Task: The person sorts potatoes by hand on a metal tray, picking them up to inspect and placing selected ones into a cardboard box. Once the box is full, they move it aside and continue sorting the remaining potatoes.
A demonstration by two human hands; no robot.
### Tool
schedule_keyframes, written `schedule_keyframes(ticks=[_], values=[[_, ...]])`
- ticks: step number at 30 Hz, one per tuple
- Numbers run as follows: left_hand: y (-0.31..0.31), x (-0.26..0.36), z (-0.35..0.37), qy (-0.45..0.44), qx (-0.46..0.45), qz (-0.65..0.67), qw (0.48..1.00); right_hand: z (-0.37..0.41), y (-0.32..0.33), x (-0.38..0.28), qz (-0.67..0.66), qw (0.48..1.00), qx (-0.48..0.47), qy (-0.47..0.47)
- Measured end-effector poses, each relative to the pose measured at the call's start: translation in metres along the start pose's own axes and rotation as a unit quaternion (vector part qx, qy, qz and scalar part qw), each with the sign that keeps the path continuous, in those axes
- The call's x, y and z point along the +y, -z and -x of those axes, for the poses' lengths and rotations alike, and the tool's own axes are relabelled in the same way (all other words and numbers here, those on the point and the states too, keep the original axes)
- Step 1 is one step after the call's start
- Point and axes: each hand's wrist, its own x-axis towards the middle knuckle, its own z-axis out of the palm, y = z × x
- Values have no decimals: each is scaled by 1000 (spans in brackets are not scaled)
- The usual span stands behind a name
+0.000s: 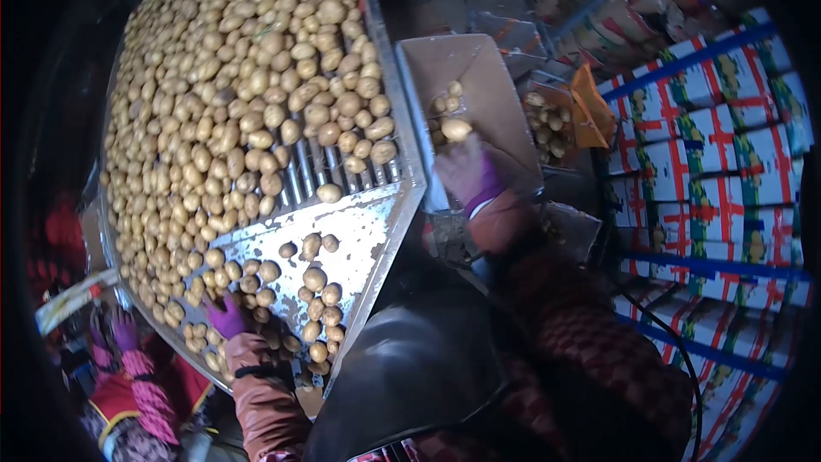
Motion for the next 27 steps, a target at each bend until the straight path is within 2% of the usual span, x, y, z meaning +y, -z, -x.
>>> schedule_keyframes(ticks=[1, 2, 4, 5, 7, 8, 9, 10, 13, 16, 19, 22, 23, 26, 27], values=[[-12, 0, -17, 57, -33, -22, 998, -9, 28, 17, 99, 994, -53, -7], [-23, 1, -32, 115, -65, -46, 990, 13, 19, 25, 121, 992, -2, -41], [-31, 57, -30, 148, -126, -183, 964, 36, 27, 35, 316, 940, -84, 102], [-61, 14, -37, 92, -102, -231, 963, 39, 25, 28, 376, 902, -89, 190], [-58, 18, -12, -59, -87, -157, 982, 43, 34, 6, 486, 796, -92, 348], [-56, 22, 3, -137, -86, -145, 976, 29, 46, -4, 464, 820, -103, 320], [-41, 52, 19, -114, -106, -200, 967, 29, 48, -24, 639, 656, -50, 397], [-40, 48, 25, -132, -100, -198, 966, 34, 51, -41, 773, 449, 7, 449], [-30, 36, 48, -164, -92, -200, 961, 52, 92, -37, 871, 398, -51, 284], [-21, 38, 63, -167, -115, -232, 951, 70, 111, -11, 880, 360, -76, 301], [-23, 48, 76, -150, -124, -267, 944, 75, 107, 9, 845, 370, -57, 381], [-29, 55, 81, -129, -124, -269, 946, 61, 106, 2, 846, 387, -53, 362], [-32, 54, 82, -130, -116, -267, 948, 58, 103, -3, 829, 392, -47, 396], [-31, 52, 84, -118, -136, -239, 954, 71, 103, -8, 750, 488, -4, 447], [-29, 59, 88, -111, -150, -225, 956, 84, 107, -9, 723, 490, 6, 487]])
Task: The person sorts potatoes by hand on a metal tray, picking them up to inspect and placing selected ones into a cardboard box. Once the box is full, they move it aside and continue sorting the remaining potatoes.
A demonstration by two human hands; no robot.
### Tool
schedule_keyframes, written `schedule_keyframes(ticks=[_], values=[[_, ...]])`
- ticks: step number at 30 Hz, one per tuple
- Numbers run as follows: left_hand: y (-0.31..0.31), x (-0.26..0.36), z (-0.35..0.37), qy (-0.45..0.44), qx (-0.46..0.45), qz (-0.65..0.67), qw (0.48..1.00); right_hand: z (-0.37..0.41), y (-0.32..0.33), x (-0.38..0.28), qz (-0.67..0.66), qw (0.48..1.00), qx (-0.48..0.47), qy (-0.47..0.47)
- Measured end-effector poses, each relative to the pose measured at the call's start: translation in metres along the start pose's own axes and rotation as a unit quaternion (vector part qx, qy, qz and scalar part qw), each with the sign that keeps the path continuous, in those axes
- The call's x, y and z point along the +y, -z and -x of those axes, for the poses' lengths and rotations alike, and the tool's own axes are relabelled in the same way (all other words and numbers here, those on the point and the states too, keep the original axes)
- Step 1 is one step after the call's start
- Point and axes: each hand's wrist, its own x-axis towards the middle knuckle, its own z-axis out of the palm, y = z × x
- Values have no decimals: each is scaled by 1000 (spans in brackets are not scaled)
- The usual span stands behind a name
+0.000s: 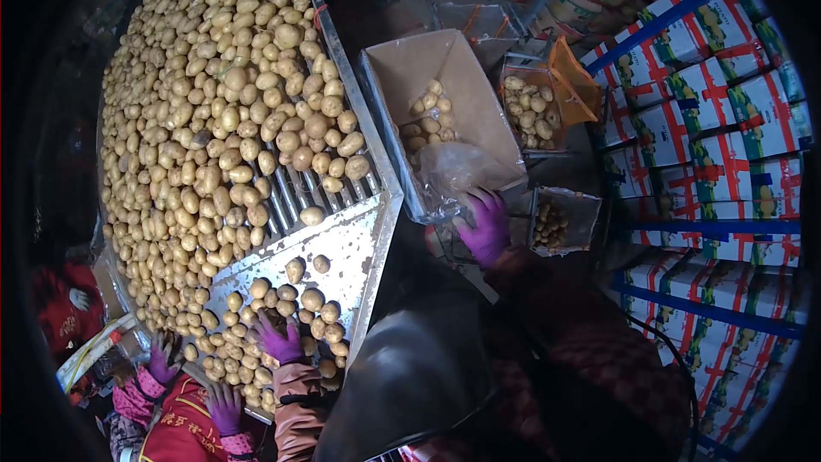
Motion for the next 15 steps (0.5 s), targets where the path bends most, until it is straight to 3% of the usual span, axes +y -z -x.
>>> schedule_keyframes(ticks=[3, 7, 11, 15], values=[[21, 21, 13, -41, -28, 62, 997, 22, 17, 13, -80, 970, -178, -145], [9, 24, 17, -70, 27, 29, 997, 35, -44, 25, -6, 960, -184, -209], [7, 17, 12, -88, 23, 73, 993, -24, -107, 8, 35, 965, -198, -169], [8, 14, 17, -105, 25, 107, 988, -59, -127, -19, 54, 963, -246, -96]])
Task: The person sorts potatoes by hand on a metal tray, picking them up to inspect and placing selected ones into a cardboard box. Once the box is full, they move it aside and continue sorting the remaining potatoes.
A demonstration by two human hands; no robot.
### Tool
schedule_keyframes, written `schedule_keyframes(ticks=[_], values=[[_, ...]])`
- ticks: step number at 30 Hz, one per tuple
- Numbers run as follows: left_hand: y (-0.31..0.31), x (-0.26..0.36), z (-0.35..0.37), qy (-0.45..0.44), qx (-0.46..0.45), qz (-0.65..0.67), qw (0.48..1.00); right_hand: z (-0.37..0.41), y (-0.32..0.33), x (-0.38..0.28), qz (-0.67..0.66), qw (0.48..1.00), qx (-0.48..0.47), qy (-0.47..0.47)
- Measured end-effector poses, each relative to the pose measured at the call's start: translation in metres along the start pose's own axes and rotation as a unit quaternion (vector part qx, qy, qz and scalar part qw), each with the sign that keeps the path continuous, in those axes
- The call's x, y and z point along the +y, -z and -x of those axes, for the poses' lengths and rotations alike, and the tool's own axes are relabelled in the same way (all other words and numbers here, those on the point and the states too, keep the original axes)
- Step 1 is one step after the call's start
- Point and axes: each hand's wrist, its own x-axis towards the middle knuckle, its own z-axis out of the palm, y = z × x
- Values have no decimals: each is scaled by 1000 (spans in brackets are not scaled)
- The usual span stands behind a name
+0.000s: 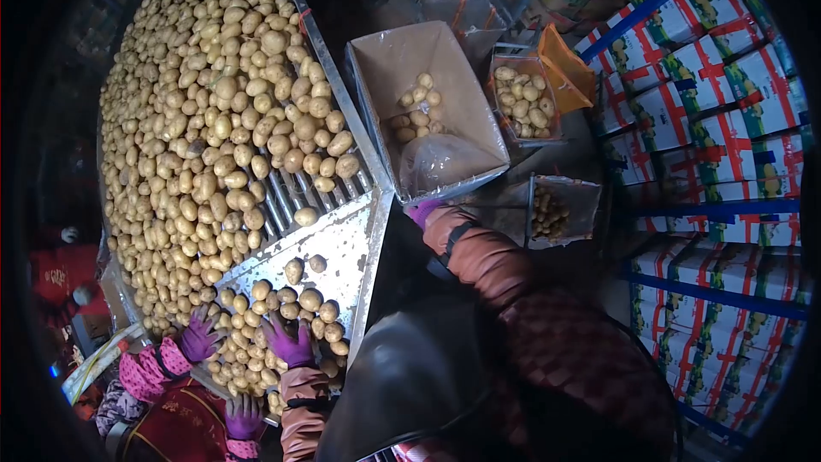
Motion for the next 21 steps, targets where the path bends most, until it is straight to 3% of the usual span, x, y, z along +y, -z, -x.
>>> schedule_keyframes(ticks=[3, 6, 7, 10, 11, 13, 15, 18, 19, 21], values=[[3, 3, -1, 11, -9, 53, 998, -1, -1, -14, 17, 998, -34, 41], [17, 34, -2, -3, 14, -3, 1000, 6, 1, -21, 11, 995, -69, 77], [29, 54, -6, -30, 12, 26, 999, 9, 4, -22, 2, 993, -81, 88], [38, 48, 3, -120, -77, -105, 984, 23, 16, -20, -58, 983, -127, 116], [21, 14, 15, -97, -88, -120, 984, 29, 22, -18, -93, 977, -148, 122], [29, -22, 36, -51, -38, -25, 998, 41, 38, -17, -170, 955, -214, 113], [33, -27, 71, 0, 44, -42, 998, 54, 58, -22, -236, 923, -302, 46], [66, -23, 101, 87, 59, -1, 994, 62, 79, -34, -257, 886, -382, -57], [61, -27, 115, 131, 98, -18, 986, 62, 80, -35, -257, 879, -397, -57], [59, -24, 115, 242, 95, -28, 965, 37, 62, -27, -269, 858, -429, 86]])
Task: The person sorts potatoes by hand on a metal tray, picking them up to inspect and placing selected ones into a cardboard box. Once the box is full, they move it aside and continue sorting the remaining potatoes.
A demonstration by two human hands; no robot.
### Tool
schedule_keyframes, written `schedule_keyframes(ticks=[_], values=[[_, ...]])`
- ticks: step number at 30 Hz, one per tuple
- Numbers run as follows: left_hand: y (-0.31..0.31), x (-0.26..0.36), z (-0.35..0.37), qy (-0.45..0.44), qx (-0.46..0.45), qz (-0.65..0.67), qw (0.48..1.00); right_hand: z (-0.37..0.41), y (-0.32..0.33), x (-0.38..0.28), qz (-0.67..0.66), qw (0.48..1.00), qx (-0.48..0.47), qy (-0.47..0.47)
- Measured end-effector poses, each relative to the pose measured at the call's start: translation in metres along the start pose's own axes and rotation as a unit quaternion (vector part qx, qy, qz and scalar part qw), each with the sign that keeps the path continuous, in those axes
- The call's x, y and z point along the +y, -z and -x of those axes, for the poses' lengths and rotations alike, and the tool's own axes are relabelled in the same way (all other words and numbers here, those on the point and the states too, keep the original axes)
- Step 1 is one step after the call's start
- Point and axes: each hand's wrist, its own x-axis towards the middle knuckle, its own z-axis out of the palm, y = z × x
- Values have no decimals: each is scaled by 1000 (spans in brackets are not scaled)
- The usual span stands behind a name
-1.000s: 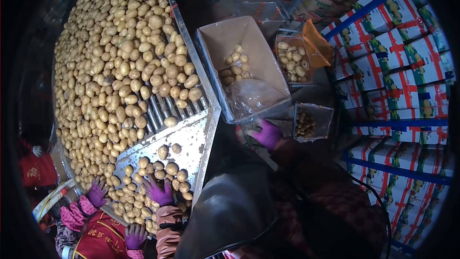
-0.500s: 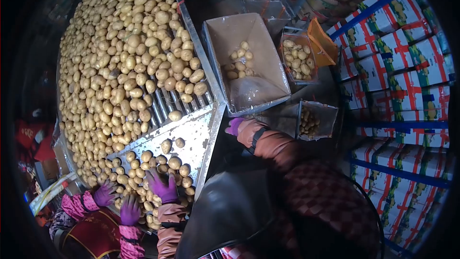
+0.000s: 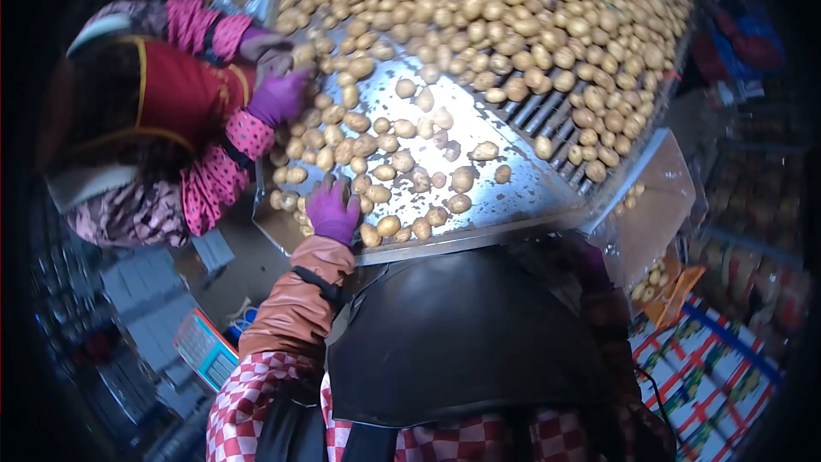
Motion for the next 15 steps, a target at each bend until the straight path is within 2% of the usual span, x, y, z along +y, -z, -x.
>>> schedule_keyframes(ticks=[1, 2, 3, 4, 5, 7, 8, 9, 10, 11, 13, 14, 15], values=[[9, 15, -5, 69, -31, -7, 997, -9, -4, -16, 80, 992, -25, 90], [10, 37, -8, 17, 57, 12, 998, -17, -9, -33, 154, 970, -36, 182], [-6, 54, -10, -23, 83, 109, 990, -30, -25, -63, 157, 970, -29, 183], [-14, 67, -9, -109, 12, 144, 983, -46, -42, -87, 161, 969, -23, 184], [-18, 75, -10, -225, -76, 150, 960, -64, -58, -106, 165, 969, -17, 186], [-30, 57, 0, -306, -113, 107, 939, -101, -80, -133, 228, 960, 10, 160], [-34, 44, 9, -204, -129, 76, 968, -107, -87, -164, 326, 939, 21, 111], [-25, 31, 14, -103, -145, 43, 983, -127, -83, -155, 375, 914, 56, 145], [-16, 19, 22, -14, -104, 32, 994, -145, -81, -145, 455, 879, 84, 115], [-11, 4, 31, -4, 7, 35, 999, -157, -81, -139, 531, 836, 111, 86], [-8, -20, 29, 66, -35, 64, 995, -162, -118, -140, 541, 841, -29, 0], [1, -20, 22, 67, -19, 66, 995, -162, -142, -122, 546, 835, 16, 64], [11, -15, 13, 66, -3, 67, 996, -161, -161, -127, 482, 872, -60, 56]])
